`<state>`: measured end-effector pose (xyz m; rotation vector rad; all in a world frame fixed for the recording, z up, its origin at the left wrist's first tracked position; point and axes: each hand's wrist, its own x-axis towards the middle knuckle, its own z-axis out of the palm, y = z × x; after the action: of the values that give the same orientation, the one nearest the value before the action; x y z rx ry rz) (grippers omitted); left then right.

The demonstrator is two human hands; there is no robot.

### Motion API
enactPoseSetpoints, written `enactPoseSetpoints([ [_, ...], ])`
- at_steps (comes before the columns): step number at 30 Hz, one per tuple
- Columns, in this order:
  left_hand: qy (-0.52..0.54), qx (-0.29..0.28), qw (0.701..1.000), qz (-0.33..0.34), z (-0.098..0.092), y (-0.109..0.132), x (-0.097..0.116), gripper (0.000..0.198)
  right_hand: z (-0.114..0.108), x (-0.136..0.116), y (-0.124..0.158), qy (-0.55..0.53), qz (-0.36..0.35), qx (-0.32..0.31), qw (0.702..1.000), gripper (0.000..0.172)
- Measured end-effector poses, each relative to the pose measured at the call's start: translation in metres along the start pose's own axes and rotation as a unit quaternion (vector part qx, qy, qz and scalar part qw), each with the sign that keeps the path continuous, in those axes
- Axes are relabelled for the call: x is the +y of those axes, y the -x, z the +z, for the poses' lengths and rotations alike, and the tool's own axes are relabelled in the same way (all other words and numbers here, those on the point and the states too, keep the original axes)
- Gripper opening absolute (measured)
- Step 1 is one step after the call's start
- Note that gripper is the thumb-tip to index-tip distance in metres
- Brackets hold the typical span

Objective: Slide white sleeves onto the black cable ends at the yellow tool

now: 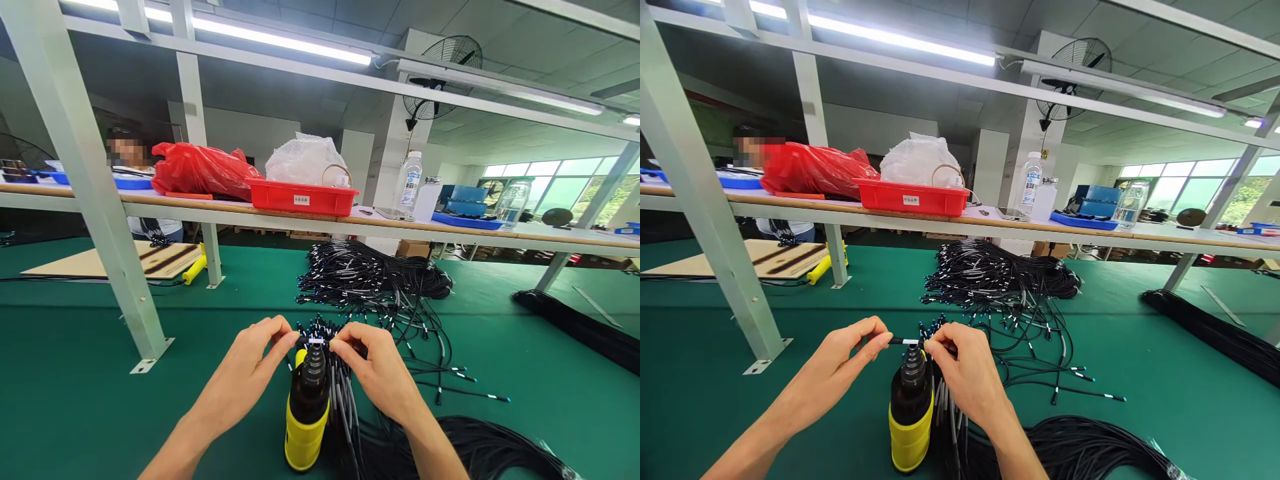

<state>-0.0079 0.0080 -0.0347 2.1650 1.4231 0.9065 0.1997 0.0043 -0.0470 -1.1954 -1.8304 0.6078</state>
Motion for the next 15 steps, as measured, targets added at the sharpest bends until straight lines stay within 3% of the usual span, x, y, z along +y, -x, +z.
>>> enactPoseSetpoints([
  [5, -0.039, 0.019, 0.999, 0.011, 0.0038, -0.0006, -0.0041, 0.048, 0.0001, 0.0007, 0.0012, 0.018, -0.009, -0.014, 1.000, 0.034],
  [15, 0.030, 0.010, 0.999, 0.004, 0.0028, -0.0012, 0.0002, 0.027, -0.0015, -0.0001, 0.0004, -0.038, -0.002, -0.007, 0.999, 0.020],
])
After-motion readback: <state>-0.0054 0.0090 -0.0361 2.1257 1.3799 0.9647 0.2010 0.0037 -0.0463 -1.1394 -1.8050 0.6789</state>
